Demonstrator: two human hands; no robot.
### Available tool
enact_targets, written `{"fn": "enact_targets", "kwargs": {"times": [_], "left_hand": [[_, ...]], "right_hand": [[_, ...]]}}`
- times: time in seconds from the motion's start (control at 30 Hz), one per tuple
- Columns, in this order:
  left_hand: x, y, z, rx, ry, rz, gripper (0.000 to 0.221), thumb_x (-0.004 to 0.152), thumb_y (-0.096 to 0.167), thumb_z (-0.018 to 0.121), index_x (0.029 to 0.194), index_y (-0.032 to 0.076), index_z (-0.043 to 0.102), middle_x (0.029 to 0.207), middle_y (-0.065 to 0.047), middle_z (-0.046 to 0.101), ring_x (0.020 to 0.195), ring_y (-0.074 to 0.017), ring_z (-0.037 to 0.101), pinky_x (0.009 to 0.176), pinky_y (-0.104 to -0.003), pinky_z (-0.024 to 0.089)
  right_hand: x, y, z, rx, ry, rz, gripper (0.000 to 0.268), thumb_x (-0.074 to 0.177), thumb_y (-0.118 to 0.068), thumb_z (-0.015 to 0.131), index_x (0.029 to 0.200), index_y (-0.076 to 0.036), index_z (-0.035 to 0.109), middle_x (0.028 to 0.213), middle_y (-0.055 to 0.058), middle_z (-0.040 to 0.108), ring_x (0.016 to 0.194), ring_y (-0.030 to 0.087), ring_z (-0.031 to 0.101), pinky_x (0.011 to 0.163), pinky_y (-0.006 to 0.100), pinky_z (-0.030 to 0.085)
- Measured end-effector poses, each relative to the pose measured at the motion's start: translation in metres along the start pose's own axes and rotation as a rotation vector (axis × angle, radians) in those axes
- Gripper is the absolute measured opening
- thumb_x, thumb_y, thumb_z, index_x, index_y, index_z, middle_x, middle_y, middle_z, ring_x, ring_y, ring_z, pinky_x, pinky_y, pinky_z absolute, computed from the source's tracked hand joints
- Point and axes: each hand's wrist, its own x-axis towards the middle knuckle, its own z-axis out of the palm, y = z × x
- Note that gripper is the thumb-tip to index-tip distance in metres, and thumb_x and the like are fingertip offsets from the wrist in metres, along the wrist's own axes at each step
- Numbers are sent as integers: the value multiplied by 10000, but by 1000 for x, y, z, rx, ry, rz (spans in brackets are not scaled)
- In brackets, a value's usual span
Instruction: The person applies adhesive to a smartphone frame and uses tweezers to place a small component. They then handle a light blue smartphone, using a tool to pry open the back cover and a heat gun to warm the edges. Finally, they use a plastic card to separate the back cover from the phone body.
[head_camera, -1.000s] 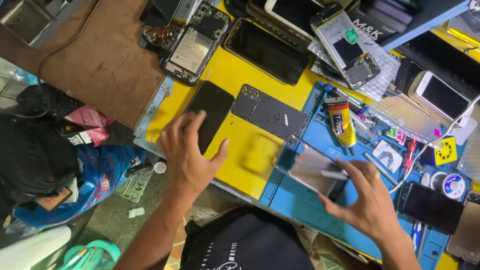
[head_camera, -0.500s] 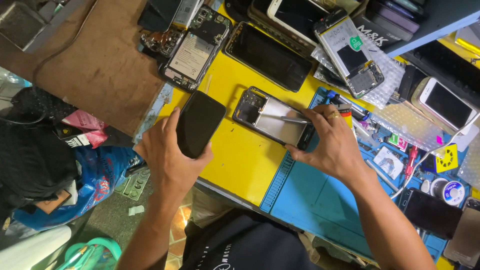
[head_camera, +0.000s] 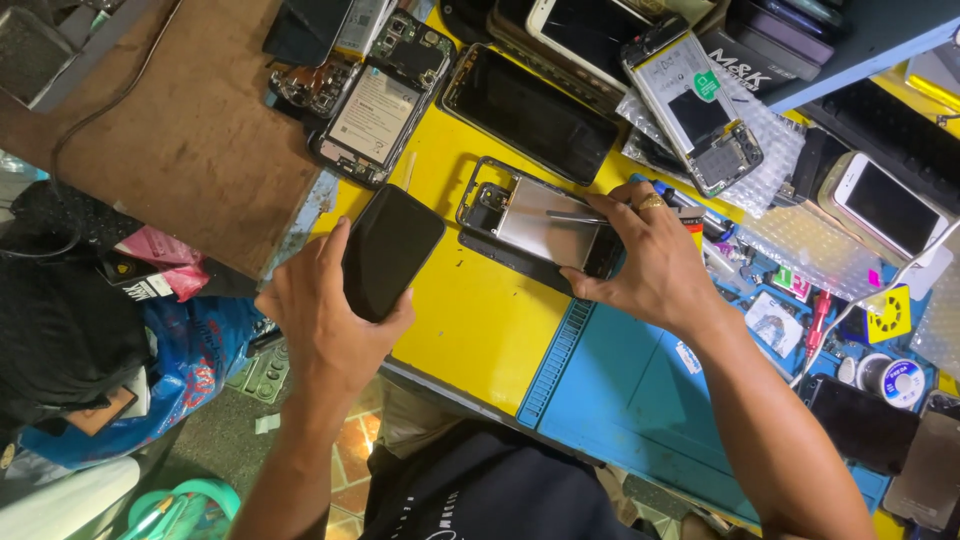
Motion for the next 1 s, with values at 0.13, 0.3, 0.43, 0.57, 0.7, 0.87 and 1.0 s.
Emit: {"fn": "enact_targets", "kwargs": {"times": [0.13,0.3,0.43,0.57,0.7,0.87,1.0], "left_hand": [[0,-1,1,-10,9,38,870,750,331,856,1476,65,459,1333,-190,591,1182,-399,547,953,-581,411],[0,-1,4,-40,54,64,851,737,294,855,1460,45,481,1336,-211,603,1193,-422,573,993,-603,413],[-5,-4,9,-48,75,64,849,744,298,860,1459,23,495,1336,-233,614,1204,-427,572,1009,-595,415],[-4,-1,5,-35,55,44,843,746,311,849,1461,39,494,1339,-227,617,1200,-424,574,992,-584,411],[-6,-5,1,-17,58,84,821,767,287,861,1455,8,510,1356,-246,620,1211,-449,583,1022,-580,415],[-6,9,3,-187,-31,152,863,748,176,905,1467,-102,520,1383,-335,581,1250,-507,550,1089,-563,434],[-23,-9,15,-31,142,508,460,1043,140,879,1340,-162,701,1297,-345,675,1207,-505,628,1108,-586,513]], "right_hand": [[4,4,0,15,-39,34,920,730,-485,807,1485,-24,551,1309,197,516,1050,393,546,784,543,512],[6,2,1,38,34,-4,883,719,-449,820,1441,5,590,1253,179,537,1043,374,578,825,504,510],[5,3,6,43,63,-24,846,740,-459,833,1413,5,614,1239,172,568,1080,364,602,869,491,520],[4,-2,2,40,49,-21,811,758,-465,819,1398,-10,618,1243,171,565,1092,357,589,863,495,523],[3,-4,4,82,98,-65,759,786,-508,838,1362,-60,629,1305,187,575,1127,365,588,927,489,509],[-20,0,5,113,325,-72,561,980,-358,714,1418,-44,556,1256,210,547,1167,372,572,988,471,500],[-57,-11,11,244,440,-107,360,1086,-69,584,1433,-5,510,1105,151,534,974,318,522,869,450,484]]}}
